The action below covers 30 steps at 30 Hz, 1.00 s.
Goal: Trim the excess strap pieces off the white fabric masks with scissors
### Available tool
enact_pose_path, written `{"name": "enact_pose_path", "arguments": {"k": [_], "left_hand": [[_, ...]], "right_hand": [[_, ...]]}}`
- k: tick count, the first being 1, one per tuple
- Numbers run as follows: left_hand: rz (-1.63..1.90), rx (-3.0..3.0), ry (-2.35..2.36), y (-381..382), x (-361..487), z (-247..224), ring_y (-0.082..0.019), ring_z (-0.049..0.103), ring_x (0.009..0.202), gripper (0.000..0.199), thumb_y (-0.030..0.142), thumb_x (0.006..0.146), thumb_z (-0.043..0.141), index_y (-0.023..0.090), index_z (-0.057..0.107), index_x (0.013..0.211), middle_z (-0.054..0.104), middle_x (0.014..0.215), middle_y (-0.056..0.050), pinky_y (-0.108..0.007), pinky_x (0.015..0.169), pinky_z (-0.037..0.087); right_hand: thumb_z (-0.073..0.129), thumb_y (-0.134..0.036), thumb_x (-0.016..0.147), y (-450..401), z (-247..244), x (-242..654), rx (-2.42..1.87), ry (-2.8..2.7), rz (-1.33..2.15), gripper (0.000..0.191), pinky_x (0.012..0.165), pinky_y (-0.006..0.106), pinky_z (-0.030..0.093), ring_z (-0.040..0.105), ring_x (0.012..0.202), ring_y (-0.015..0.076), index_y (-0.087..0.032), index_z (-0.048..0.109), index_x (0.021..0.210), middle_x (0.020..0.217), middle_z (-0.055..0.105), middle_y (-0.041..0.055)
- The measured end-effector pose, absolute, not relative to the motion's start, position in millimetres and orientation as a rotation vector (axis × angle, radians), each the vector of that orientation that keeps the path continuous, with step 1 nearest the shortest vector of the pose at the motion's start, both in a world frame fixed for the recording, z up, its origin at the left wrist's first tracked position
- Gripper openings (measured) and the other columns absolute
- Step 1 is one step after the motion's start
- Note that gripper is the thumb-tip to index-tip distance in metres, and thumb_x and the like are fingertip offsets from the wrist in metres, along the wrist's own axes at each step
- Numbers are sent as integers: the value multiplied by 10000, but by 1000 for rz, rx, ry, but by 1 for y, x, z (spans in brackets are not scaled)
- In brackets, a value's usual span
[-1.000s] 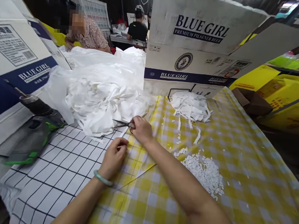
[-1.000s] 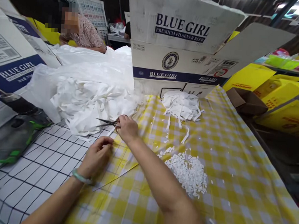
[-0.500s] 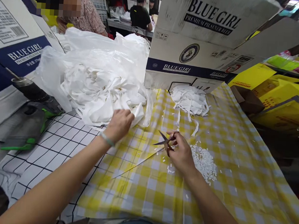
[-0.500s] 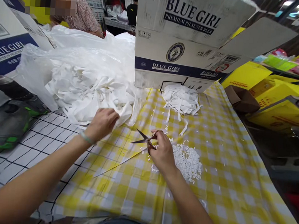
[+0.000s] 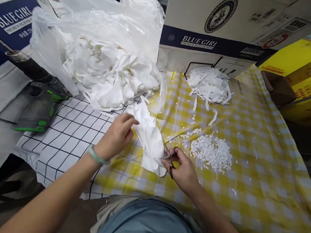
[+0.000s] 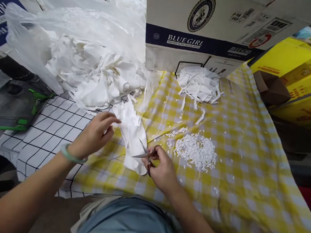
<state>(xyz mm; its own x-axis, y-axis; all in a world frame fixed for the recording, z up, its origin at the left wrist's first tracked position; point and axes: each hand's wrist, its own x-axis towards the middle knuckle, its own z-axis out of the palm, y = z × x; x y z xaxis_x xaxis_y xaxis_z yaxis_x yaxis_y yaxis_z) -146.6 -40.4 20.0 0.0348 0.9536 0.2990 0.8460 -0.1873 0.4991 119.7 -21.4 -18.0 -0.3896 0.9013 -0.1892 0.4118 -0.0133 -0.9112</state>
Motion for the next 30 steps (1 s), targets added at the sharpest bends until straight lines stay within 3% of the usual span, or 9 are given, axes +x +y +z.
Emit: {"name": "enact_pose_path", "arguments": {"k": [3,7,11,15,19,22,27,30], "left_hand": [[696,2323,1777,-1,-163,5,-302,513,1164,415,8,765,458,186,631,1097,579,1227,-138,-537,1011,445],[646,2370,1654,24,-153,-4,-298,513,1150,354,37,775,471,175,638,1055,591,1213,-140,-526,1020,434],[608,2380,1549,12,-143,11,-279,541,1020,217,70,766,488,161,631,900,624,1030,-131,-465,956,459],[465,2320,1284,-20,-136,18,-253,539,968,250,68,734,502,178,627,920,625,979,-97,-409,904,472],[426,2327,1270,-42,-125,16,-238,532,906,160,91,836,457,170,595,816,629,944,-110,-394,859,469],[548,2305,1321,-60,-118,22,-214,506,806,204,109,900,407,180,541,764,600,853,-94,-360,774,461],[707,1409,1301,-102,-101,31,-152,509,672,126,273,913,515,186,534,823,551,778,-32,-269,604,439],[653,581,874,-114,-84,29,-184,622,739,317,441,900,522,159,594,1027,645,923,-98,-316,661,518]], "right_hand": [[725,-474,750,-3,-16,144,-1530,-1666,1263,406,824,403,552,675,901,228,-230,589,1045,1118,695,97],[747,-490,707,16,-5,168,-1685,-1568,894,450,896,466,511,655,961,264,-242,586,1046,1117,691,103],[729,-391,766,-12,7,143,-1400,-1625,1120,279,869,397,521,650,903,218,-239,558,925,1006,679,63],[699,-211,782,-47,10,105,-1142,-1811,1408,185,823,315,513,638,899,181,-235,554,896,984,669,28],[694,-150,741,-43,-5,93,-1216,-1979,1294,229,803,317,489,600,883,187,-229,609,939,979,673,28],[678,-131,711,-32,-16,93,-1219,-2033,1236,199,789,318,474,583,871,197,-228,625,877,891,639,18],[621,-127,696,-28,-13,86,-1054,-1740,1340,174,775,297,480,592,830,172,-227,583,834,861,599,2],[631,-152,729,-27,3,80,-896,-1631,1322,154,840,333,490,605,878,185,-245,563,830,864,603,4]]}}
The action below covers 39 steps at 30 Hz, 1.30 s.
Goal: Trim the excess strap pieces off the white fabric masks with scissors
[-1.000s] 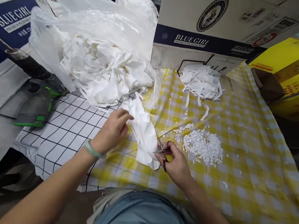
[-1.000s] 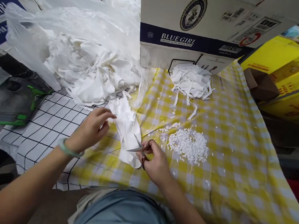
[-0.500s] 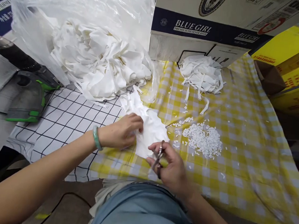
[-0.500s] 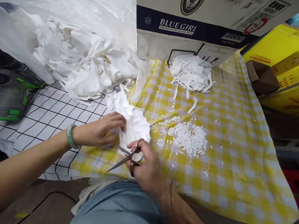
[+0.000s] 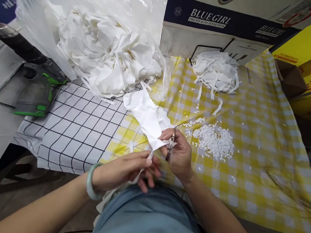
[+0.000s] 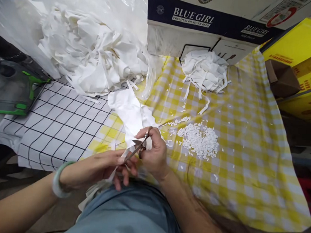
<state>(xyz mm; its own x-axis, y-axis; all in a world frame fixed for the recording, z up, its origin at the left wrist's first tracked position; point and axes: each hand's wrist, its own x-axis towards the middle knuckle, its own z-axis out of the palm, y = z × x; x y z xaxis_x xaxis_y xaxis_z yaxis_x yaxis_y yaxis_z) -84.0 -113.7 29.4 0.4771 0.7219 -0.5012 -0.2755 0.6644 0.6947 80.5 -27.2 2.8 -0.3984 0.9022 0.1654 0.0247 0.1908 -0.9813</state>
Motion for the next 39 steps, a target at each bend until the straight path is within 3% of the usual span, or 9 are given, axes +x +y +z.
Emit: {"name": "enact_pose_path", "arguments": {"k": [4,9,14,17,19,24,29,35,39], "left_hand": [[827,165,563,-108,-68,29,-189,650,789,349,409,851,568,115,677,1005,667,945,-117,-357,817,525],[889,229,657,-97,-63,40,-52,418,552,213,334,841,689,132,710,905,527,755,-17,-183,517,350],[790,399,769,-95,-65,43,-44,225,494,343,452,797,738,145,733,952,331,606,57,-187,467,183],[849,790,981,-95,-66,46,-99,383,590,295,433,874,661,155,745,928,411,649,17,-224,553,348],[951,1184,1207,-96,-68,51,-167,503,811,232,338,933,592,166,742,890,519,816,-45,-300,762,440],[1108,1593,1383,-94,-68,62,-251,440,1236,239,196,976,500,194,729,909,583,1124,-107,-391,1068,344],[1288,1128,1103,-82,-52,46,-231,535,1095,293,282,1002,470,188,695,840,565,920,-84,-319,866,468],[1304,1064,1168,-80,-31,28,-211,473,1084,290,298,996,486,182,670,804,473,1034,-77,-264,751,418],[1265,1074,1148,-81,-24,25,-203,460,1083,321,265,1011,432,181,621,765,454,1066,-68,-272,836,406]], "right_hand": [[660,-233,778,-23,18,83,-897,-1561,1332,140,886,379,509,627,903,201,-269,528,807,818,604,-4],[708,-194,786,-23,15,96,-861,-1496,1348,192,880,370,510,628,880,180,-262,534,829,844,617,-7],[691,-147,792,-26,12,102,-819,-1495,1342,177,800,333,498,618,828,163,-251,555,837,836,627,-10],[687,-126,784,-26,12,103,-816,-1515,1320,161,746,299,469,597,781,149,-236,580,830,802,620,-18],[683,-129,783,-26,9,102,-872,-1514,1329,131,722,284,448,576,749,140,-224,600,815,767,602,-23],[730,-295,785,-41,-5,88,-990,-1350,1624,165,673,274,443,532,671,130,-204,594,769,720,574,-23],[677,-485,836,-57,-5,92,-978,-1367,1813,279,743,319,511,593,763,173,-216,603,857,851,622,21],[685,-606,771,-33,26,143,-1178,-2122,1079,432,781,376,436,528,827,230,-187,590,820,834,582,65],[705,-646,736,-23,34,157,-1217,-2363,963,492,738,340,371,479,716,186,-193,526,671,702,538,20]]}}
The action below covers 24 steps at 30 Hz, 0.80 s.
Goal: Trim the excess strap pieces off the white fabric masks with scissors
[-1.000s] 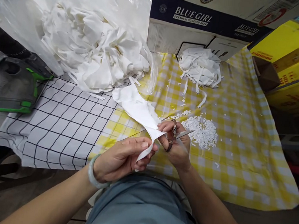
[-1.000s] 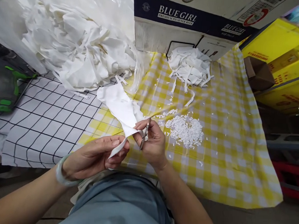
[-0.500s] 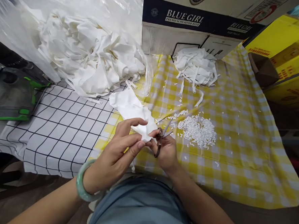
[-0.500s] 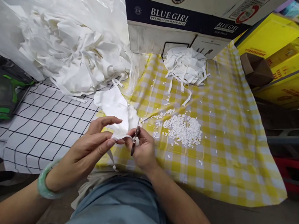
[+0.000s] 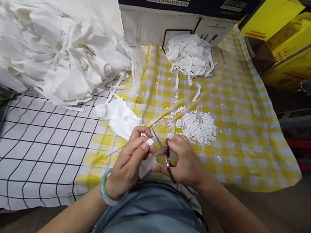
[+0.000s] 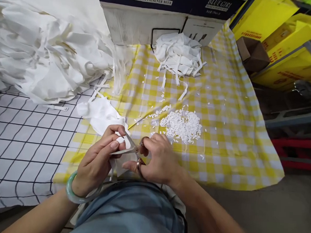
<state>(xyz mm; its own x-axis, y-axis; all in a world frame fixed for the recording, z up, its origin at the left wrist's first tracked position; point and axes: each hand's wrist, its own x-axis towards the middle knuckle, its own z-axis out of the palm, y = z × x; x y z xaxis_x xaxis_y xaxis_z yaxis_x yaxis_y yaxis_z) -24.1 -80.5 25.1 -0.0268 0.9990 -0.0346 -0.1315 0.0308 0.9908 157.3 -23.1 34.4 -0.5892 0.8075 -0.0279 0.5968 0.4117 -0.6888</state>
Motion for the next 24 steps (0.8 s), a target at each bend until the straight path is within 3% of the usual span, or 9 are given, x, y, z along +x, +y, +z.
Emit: {"name": "enact_pose_path", "arguments": {"k": [5,10,18,24], "left_hand": [[1236,1127,1128,-78,-20,22,-199,444,1095,321,234,1013,405,186,586,752,439,1068,-63,-268,912,392],[1208,1141,1131,-76,-20,19,-196,428,1095,315,223,1013,397,193,574,754,446,1084,-68,-254,852,409],[1181,1221,1141,-72,-19,16,-205,394,1135,334,189,1009,364,187,540,725,457,1058,-79,-259,892,406],[1171,1198,1135,-69,-17,18,-230,419,1068,330,246,1005,386,183,554,729,455,1077,-103,-293,851,447]], "right_hand": [[723,-621,733,-21,32,156,-1224,-2391,1020,504,726,308,346,479,664,157,-195,480,616,629,534,-8],[750,-587,709,-21,27,156,-1200,-2390,1016,486,706,295,335,442,612,136,-193,485,605,581,497,-28],[765,-543,710,-16,25,153,-1184,-2381,1057,451,706,295,326,433,586,126,-189,507,602,549,512,-38],[759,-538,718,-14,24,154,-1172,-2356,1063,452,699,298,332,440,564,126,-200,491,581,530,534,-35]]}}
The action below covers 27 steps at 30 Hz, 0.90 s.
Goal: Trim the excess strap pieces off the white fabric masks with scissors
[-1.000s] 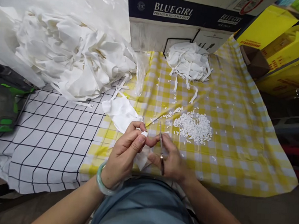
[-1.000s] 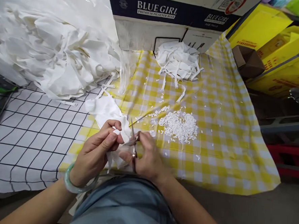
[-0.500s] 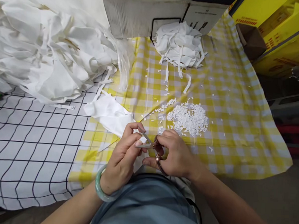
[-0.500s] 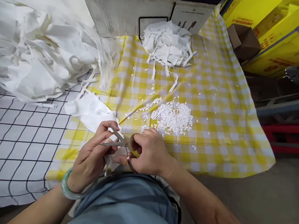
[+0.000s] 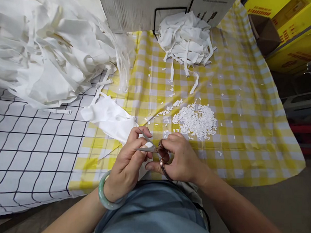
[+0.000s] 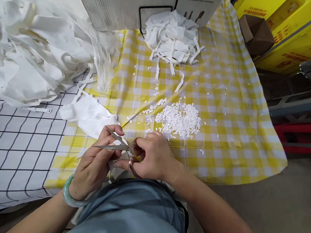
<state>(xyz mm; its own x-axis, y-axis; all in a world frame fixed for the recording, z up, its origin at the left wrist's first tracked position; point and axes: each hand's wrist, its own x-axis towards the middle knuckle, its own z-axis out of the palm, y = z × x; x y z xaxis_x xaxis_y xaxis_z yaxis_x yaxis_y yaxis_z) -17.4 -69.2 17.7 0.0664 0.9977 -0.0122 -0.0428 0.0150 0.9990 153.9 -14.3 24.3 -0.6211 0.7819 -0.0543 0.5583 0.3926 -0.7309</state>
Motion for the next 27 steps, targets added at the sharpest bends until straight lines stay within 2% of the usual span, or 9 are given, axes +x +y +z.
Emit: {"name": "enact_pose_path", "arguments": {"k": [6,12,16,19,22,24,27], "left_hand": [[1184,1159,1119,-67,-15,16,-226,420,1077,333,258,1010,389,186,562,735,447,1064,-99,-282,818,449],[1180,1205,1104,-60,-9,12,-226,432,1112,320,239,1010,411,196,561,731,492,998,-89,-303,896,422],[1124,1294,1082,-48,2,10,-233,430,1129,321,251,1010,416,195,563,729,506,966,-88,-321,928,417],[1013,1333,1067,-35,14,5,-235,464,1083,321,293,1007,423,181,570,746,499,1061,-106,-336,905,446],[928,1374,1086,-27,22,3,-232,494,1060,337,311,1011,407,177,566,745,504,1067,-107,-348,929,455],[883,1438,1095,-29,19,9,-224,513,1072,350,293,1018,375,178,560,745,521,1060,-108,-339,954,453],[628,1666,983,-43,-3,28,-222,564,1084,305,281,1005,415,178,601,787,584,1105,-121,-323,952,477]], "right_hand": [[750,-535,735,-14,20,156,-1169,-2362,1049,455,687,298,346,440,545,120,-206,483,566,516,518,-38],[730,-537,762,-15,15,166,-1197,-2285,1021,489,655,273,341,428,514,98,-196,460,539,512,506,-38],[727,-513,768,-17,14,182,-1370,-2210,1013,491,650,264,347,426,504,90,-187,464,512,493,506,-38],[737,-483,748,-21,12,198,-1607,-2142,998,483,566,250,310,400,507,96,-185,463,485,477,463,-39],[735,-499,732,-22,8,212,-1769,-1987,1079,509,472,230,238,327,472,81,-186,433,467,460,373,-56],[727,-547,723,-22,7,219,-1806,-1864,1140,515,443,219,242,327,463,79,-193,433,491,472,370,-60],[705,-567,745,-19,8,226,-1806,-1850,1117,416,452,223,315,405,476,101,-214,503,656,528,446,-59]]}}
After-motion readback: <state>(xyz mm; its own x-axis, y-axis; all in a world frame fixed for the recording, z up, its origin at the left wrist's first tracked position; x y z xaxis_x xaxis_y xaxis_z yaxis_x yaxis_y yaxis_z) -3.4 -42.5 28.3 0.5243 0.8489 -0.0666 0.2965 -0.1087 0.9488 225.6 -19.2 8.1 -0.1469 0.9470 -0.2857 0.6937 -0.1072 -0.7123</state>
